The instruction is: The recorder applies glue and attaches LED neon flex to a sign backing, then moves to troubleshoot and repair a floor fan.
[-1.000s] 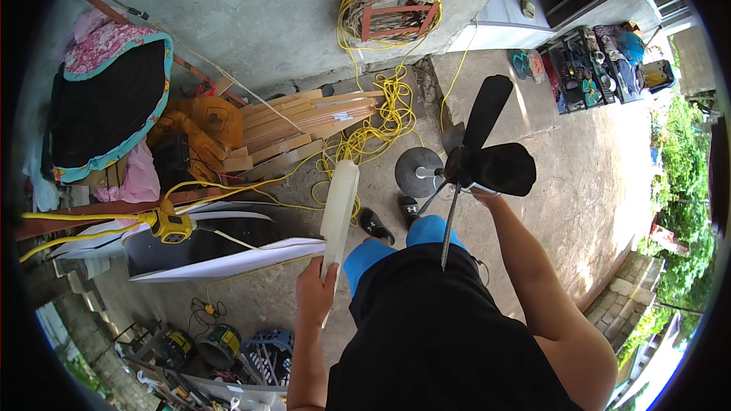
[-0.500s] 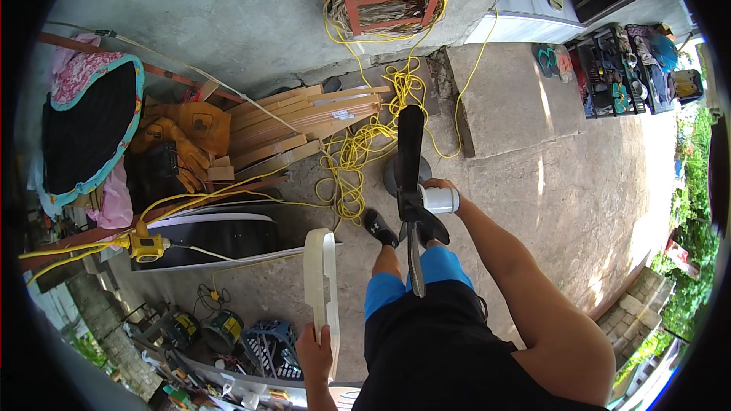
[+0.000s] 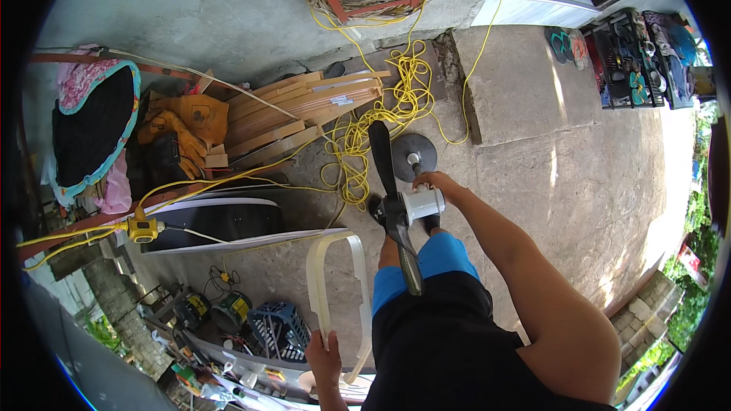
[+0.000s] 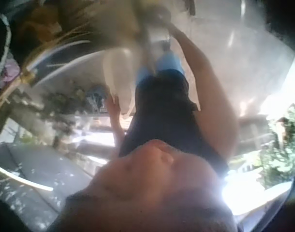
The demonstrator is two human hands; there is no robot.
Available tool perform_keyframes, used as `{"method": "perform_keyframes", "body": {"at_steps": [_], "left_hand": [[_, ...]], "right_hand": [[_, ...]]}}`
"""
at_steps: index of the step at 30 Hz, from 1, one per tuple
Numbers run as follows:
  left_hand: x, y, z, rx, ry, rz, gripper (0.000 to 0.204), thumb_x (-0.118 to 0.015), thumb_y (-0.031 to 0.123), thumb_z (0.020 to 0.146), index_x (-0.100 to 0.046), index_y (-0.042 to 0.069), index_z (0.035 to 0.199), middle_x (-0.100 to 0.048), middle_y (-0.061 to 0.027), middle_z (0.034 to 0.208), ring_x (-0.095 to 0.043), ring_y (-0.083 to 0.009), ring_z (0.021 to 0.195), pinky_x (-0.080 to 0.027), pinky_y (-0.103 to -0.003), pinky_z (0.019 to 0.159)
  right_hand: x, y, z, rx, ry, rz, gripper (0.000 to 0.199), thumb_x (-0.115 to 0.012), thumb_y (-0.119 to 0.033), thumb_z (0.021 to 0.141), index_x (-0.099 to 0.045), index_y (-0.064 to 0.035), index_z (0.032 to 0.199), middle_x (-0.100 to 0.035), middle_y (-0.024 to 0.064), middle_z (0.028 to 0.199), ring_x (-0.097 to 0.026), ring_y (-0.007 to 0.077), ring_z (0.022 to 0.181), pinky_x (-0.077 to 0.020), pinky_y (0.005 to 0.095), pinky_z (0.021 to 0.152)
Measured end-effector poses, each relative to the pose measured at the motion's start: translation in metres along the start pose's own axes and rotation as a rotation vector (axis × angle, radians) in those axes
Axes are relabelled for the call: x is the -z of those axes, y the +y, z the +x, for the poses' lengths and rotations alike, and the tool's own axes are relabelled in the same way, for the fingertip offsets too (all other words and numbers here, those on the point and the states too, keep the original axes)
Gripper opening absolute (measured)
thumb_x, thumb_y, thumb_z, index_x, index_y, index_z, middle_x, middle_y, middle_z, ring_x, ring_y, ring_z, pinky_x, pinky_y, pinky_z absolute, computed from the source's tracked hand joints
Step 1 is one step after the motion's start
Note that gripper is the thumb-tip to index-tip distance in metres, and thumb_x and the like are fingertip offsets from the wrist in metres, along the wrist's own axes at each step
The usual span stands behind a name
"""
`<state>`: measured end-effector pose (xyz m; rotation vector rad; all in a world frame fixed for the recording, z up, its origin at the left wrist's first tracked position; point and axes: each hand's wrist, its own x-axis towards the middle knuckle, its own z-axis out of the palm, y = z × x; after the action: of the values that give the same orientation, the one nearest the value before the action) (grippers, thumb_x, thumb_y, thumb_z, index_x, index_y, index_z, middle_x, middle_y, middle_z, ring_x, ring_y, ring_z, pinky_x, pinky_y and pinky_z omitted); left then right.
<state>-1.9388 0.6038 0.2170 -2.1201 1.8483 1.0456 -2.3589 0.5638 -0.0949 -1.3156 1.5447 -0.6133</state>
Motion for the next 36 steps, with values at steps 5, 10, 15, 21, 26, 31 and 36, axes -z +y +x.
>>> {"method": "perform_keyframes", "body": {"at_steps": [5,10,15,21,26,31,36], "left_hand": [[-0.009,0.007,-0.009,-0.034,0.058,0.024,0.025,-0.063,0.023,0.091,-0.059,-0.001,0.091,-0.059,-0.0183,0.069,-0.06,-0.0353,0.063,-0.045,-0.04,0.059],[-0.01,0.008,-0.017,-0.033,0.082,0.037,0.022,-0.065,0.02,0.089,-0.061,-0.001,0.095,-0.062,-0.0203,0.074,-0.063,-0.0375,0.069,-0.048,-0.042,0.063],[-0.015,0.003,-0.026,-0.04,0.125,-0.027,0.022,-0.066,0.019,0.089,-0.061,-0.001,0.094,-0.062,-0.019,0.073,-0.061,-0.0333,0.066,-0.046,-0.04,0.062],[-0.033,-0.008,-0.035,-0.086,0.222,-0.036,0.024,-0.065,0.022,0.091,-0.06,-0.002,0.094,-0.06,-0.0187,0.07,-0.059,-0.033,0.062,-0.045,-0.04,0.06],[-0.045,-0.007,-0.047,-0.076,0.216,-0.073,0.026,-0.064,0.024,0.091,-0.061,-0.001,0.097,-0.06,-0.0198,0.071,-0.06,-0.0354,0.064,-0.045,-0.041,0.06],[-0.047,0.003,-0.07,0.042,0.273,-0.153,0.026,-0.067,0.021,0.088,-0.061,0.0,0.102,-0.064,-0.021,0.078,-0.063,-0.0406,0.073,-0.047,-0.046,0.065],[-0.031,-0.003,-0.095,0.037,0.388,-0.246,0.039,-0.069,0.019,0.086,-0.058,0.002,0.119,-0.068,-0.021,0.089,-0.067,-0.0389,0.085,-0.051,-0.043,0.074]], "right_hand": [[-0.006,-0.004,-0.003,0.001,0.045,-0.012,0.028,-0.07,-0.008,0.072,-0.069,-0.0113,0.1,-0.069,0.0129,0.099,-0.065,0.0345,0.096,-0.0507,0.0411,0.082],[0.015,-0.02,-0.013,-0.218,0.12,-0.036,0.038,-0.06,0.006,0.073,-0.068,-0.0117,0.106,-0.069,0.0122,0.1,-0.066,0.0313,0.093,-0.0516,0.0385,0.079],[0.081,-0.074,-0.063,-0.246,0.157,0.057,0.029,-0.066,0.0,0.074,-0.071,-0.0111,0.101,-0.069,0.0096,0.084,-0.065,0.0226,0.079,-0.05,0.0336,0.072],[0.147,-0.173,-0.112,-0.148,0.017,-0.086,0.017,-0.072,-0.017,0.08,-0.072,-0.008,0.095,-0.065,0.0111,0.074,-0.062,0.0236,0.068,-0.0474,0.0358,0.064],[0.182,-0.234,-0.122,-0.059,0.036,-0.239,0.017,-0.071,-0.019,0.082,-0.071,-0.0057,0.093,-0.061,0.0132,0.066,-0.06,0.024,0.061,-0.0463,0.0364,0.061],[0.227,-0.267,-0.126,0.109,0.051,-0.098,0.022,-0.064,-0.021,0.09,-0.069,-0.0002,0.094,-0.063,0.009,0.066,-0.055,0.0165,0.059,-0.0448,0.0314,0.06],[0.258,-0.316,-0.113,0.275,0.411,0.231,0.031,-0.053,-0.027,0.101,-0.069,-0.0002,0.098,-0.06,0.0009,0.072,-0.052,0.0077,0.069,-0.0407,0.0236,0.072]]}}
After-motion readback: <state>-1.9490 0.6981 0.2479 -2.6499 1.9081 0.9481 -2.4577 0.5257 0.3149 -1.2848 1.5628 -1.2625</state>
